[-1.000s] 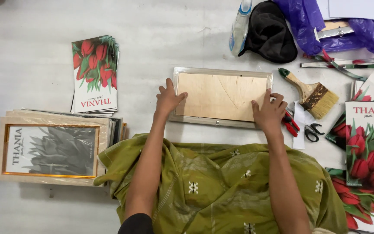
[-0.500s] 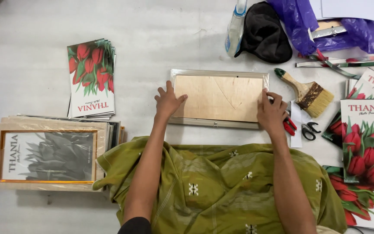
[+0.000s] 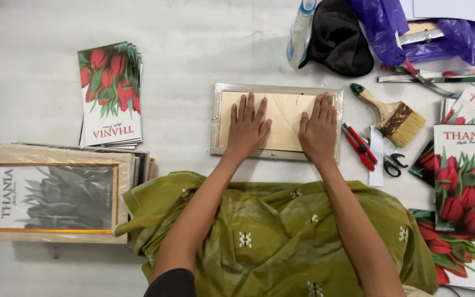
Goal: The person applies glue to the back of a picture frame using a brush, then places a wooden backing board into the frame and presses it down. They wipe the surface with a cloth and set the completed frame aside.
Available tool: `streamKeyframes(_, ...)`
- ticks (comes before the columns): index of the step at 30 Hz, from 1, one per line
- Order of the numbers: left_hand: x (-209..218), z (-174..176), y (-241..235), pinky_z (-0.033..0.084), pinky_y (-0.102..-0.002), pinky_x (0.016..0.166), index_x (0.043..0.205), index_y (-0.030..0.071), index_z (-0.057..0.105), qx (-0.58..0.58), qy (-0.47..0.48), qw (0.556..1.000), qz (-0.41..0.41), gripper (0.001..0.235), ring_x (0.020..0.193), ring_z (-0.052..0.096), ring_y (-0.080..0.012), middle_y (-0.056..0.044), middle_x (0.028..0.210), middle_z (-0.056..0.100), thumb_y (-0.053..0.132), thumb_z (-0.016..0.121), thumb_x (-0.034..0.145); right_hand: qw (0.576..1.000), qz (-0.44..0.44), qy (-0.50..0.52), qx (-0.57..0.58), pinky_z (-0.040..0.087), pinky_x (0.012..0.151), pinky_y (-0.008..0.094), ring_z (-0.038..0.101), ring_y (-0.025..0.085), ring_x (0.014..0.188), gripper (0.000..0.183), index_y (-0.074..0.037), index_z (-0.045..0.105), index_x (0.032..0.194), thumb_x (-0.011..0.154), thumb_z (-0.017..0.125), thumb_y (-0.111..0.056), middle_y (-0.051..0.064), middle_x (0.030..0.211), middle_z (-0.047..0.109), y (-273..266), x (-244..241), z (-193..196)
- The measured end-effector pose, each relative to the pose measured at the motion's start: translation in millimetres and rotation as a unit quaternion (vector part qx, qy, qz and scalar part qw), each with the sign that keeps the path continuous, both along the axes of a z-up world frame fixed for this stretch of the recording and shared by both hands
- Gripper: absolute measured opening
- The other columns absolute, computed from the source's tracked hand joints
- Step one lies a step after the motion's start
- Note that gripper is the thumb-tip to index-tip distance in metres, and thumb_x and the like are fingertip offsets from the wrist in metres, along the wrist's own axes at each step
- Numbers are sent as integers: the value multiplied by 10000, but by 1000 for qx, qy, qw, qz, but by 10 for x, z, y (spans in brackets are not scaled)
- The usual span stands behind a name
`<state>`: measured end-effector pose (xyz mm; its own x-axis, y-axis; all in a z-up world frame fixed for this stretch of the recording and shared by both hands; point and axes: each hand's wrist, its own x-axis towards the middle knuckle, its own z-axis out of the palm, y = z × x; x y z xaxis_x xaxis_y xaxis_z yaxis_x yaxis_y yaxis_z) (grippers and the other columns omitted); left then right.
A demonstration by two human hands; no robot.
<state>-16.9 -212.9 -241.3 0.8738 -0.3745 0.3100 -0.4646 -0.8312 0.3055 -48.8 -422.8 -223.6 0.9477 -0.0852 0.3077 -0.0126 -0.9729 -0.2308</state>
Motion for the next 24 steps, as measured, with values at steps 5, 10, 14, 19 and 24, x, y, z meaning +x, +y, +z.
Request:
streamKeyframes(5,-18,-82,-12,257,-618,1190,1582,179,399,14,-33,999,10,595,1478,344,-454,-242,1574,383,438,451,1049,1000,8,-6,0,245,1210,523,334,452,1477,553,100,406,1521,1086,470,-235,312,1568,367,8,-16,-13)
streamKeyframes(10,32,-33,50,168,-646,1219,1624,203,301,25,89,996,-19,663,1532,218,-463,-239,1633,279,534,408,1060,1000,0,-4,-6,252,1204,526,343,443,1466,558,78,415,1513,1089,475,-279,288,1551,381,-19,22,-75)
streamKeyframes(14,75,22,69,139,-658,1217,1637,174,245,63,119,990,-36,872,1533,170,-488,-270,1648,211,679,457,959,1000,9,4,4,259,1199,537,336,477,1460,534,117,418,1490,1080,449,-224,323,1541,370,45,34,-82)
streamKeyframes(19,148,374,122,170,-648,1215,1625,276,272,111,230,963,-83,1163,1530,154,-489,-218,1665,179,826,697,693,997,37,60,41,243,1211,570,309,507,1467,634,58,416,1538,1054,547,-330,326,1547,344,-62,-32,161)
streamKeyframes(24,126,351,27,203,-642,1207,1583,431,293,141,246,948,-147,1085,1538,161,-428,-112,1677,169,659,844,677,944,120,306,0,274,1213,576,288,385,1523,989,-430,314,1598,729,703,-698,51,1664,258,-351,-320,464)
